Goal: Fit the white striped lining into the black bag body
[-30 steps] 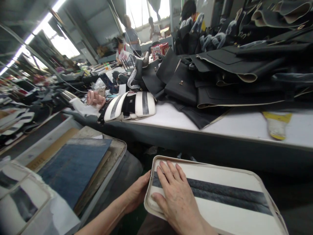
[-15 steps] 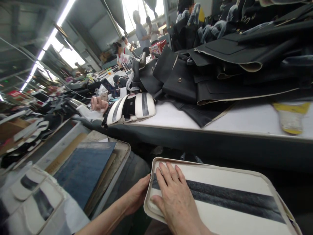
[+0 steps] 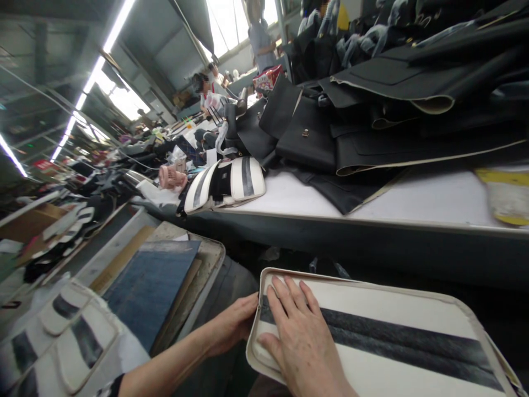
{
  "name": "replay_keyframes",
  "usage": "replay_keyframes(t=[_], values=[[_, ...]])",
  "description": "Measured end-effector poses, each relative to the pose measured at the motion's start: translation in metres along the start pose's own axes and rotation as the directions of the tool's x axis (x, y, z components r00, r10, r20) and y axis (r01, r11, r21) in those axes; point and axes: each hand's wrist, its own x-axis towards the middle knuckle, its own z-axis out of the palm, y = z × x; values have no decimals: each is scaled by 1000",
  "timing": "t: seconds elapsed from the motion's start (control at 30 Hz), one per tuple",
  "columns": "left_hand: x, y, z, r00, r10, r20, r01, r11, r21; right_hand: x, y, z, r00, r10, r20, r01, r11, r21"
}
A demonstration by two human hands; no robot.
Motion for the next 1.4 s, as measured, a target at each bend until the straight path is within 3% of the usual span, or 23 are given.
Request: replay_keyframes(t=[0.23, 0.47, 0.63, 0.73, 0.87, 0.97, 1.13, 1.3, 1.4], values=[[-2, 9, 1, 999, -1, 38, -3, 994, 108, 0, 3, -4, 998, -67, 13, 68, 994, -81], [0, -2, 7, 995, 40, -93, -25, 987, 156, 3, 8, -1, 983, -167, -73, 153, 974, -165], [7, -10, 6, 961, 236, -141, -185, 934, 305, 5, 11, 3, 979, -171, -108, 150, 973, -176], [12, -18, 6, 932, 326, -156, -270, 915, 300, 5, 11, -1, 979, -180, -100, 161, 971, -174], [20, -34, 7, 908, 373, -189, -337, 920, 200, 3, 9, -9, 985, -171, -10, 167, 972, -164], [24, -45, 12, 898, 382, -219, -384, 923, 35, 0, 5, -14, 981, -184, 61, 191, 968, -163], [22, -49, 19, 862, 438, -253, -488, 854, -183, -3, 0, -15, 969, -191, 158, 218, 960, -176], [35, -60, 10, 951, 234, -200, -301, 847, -438, -2, -6, -15, 956, -205, 211, 244, 953, -179], [58, -75, 4, 965, 209, -156, -260, 818, -513, 0, -9, -16, 953, -210, 220, 250, 952, -174]])
